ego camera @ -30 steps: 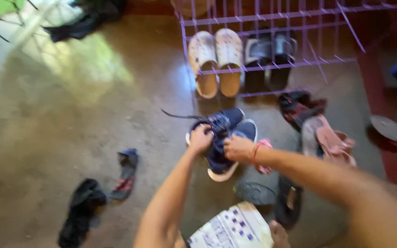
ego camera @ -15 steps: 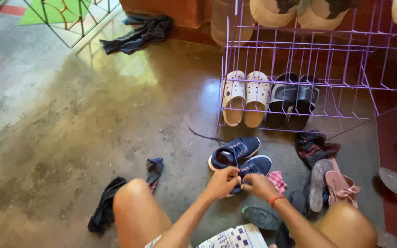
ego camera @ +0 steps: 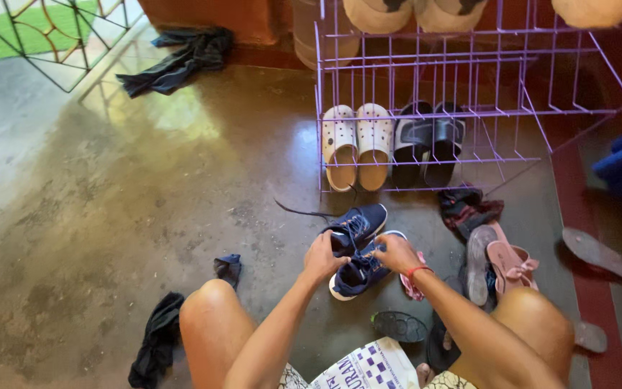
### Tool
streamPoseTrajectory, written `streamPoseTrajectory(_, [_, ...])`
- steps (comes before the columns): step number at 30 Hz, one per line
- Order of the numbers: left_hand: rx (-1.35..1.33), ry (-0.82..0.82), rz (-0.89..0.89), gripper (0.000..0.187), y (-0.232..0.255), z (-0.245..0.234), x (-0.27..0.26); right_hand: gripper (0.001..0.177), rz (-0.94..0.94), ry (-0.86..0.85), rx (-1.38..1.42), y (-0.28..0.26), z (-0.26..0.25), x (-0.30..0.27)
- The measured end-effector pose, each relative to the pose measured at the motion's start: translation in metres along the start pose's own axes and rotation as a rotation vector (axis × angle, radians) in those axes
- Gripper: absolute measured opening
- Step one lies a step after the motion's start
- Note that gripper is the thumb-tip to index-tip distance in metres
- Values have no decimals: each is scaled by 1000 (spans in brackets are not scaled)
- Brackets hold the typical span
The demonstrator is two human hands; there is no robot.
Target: The person cleans various pieces of footwear including sandals and sneakers using a brush and a cloth, then places them onto a shoe rack.
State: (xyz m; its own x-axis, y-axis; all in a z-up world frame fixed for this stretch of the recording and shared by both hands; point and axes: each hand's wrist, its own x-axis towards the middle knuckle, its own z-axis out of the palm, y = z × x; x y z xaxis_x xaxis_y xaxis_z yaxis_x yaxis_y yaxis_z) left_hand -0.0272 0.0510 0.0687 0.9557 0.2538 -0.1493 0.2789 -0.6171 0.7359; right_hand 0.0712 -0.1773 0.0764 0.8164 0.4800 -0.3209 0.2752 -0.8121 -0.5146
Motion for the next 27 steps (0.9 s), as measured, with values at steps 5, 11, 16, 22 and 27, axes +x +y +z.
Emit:
streamPoseTrajectory(5, [298, -140, 82, 102, -10, 23, 2, 54, 245, 134, -138, 58, 38, -8])
streamPoseTrajectory(11, [463, -161, 260, 61, -24, 65, -6, 38, 390, -20, -73, 55, 23, -34])
streamPoseTrajectory(16, [522, -123, 237, 53, -13, 71, -7, 28, 530, -159, 7, 59, 27, -31])
streamPoseTrajectory(22, [465, -57, 242, 44, -8, 62, -14, 34, 578, -99, -96, 101, 72, -30])
streamPoseTrajectory(27, [375, -148, 253, 35, -16, 70, -16, 41, 501, 48, -113, 99, 70, -18])
